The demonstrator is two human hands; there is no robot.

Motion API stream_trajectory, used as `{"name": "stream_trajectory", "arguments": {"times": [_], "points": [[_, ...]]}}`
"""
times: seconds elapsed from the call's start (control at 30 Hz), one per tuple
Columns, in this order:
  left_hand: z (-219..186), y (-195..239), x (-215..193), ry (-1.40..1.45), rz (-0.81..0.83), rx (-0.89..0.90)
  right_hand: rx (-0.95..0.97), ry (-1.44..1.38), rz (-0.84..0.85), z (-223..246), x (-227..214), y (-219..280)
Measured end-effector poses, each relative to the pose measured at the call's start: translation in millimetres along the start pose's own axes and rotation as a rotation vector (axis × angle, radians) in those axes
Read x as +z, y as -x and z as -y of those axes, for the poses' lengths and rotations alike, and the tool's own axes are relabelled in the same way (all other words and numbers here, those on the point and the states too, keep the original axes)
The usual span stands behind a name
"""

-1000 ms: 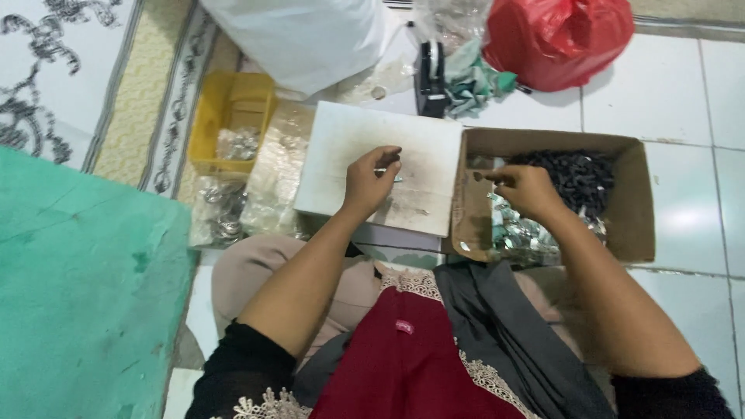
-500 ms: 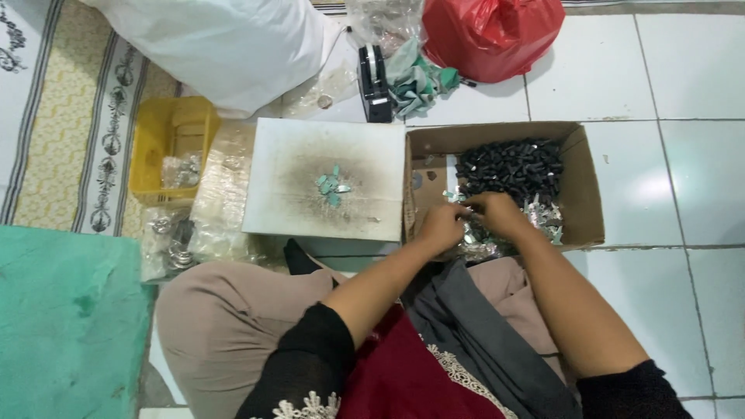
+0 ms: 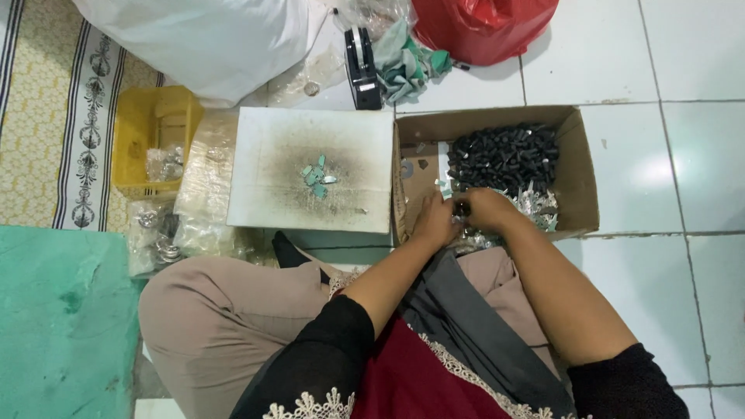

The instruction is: The person sorts various small metal components by hand into different containers, picking them from boxes and a small white platform.

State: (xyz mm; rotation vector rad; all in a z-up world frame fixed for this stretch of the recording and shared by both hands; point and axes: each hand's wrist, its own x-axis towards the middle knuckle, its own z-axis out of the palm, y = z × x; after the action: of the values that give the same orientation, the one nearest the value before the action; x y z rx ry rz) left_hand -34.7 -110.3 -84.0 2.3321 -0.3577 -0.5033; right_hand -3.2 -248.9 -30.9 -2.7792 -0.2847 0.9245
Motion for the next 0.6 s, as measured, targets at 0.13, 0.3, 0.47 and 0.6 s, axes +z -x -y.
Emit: {"name": "stream_trajectory", "arguments": {"times": [0.13,0.3,0.47,0.6], "points": [[21.5,-9.2,27.1,-0.032,-0.033,-0.014,-0.029,-0.016,0.013,-16.7,13.7,-10.1],[30.1,-5.2,26.6,0.125,-0.025,-0.064,-0.078,-0.010,-0.033,-4.8,-6.5,14.1],[21.1,4.9,19.0,0.038,-0.027,0.012,-0.088,0.134,0.056,-13.1,16.9,-7.9],[19.5,15.1,9.7,0.058,0.018,0.047,-0.074,0.238,0.102,-10.5,22.6,-13.7]]}}
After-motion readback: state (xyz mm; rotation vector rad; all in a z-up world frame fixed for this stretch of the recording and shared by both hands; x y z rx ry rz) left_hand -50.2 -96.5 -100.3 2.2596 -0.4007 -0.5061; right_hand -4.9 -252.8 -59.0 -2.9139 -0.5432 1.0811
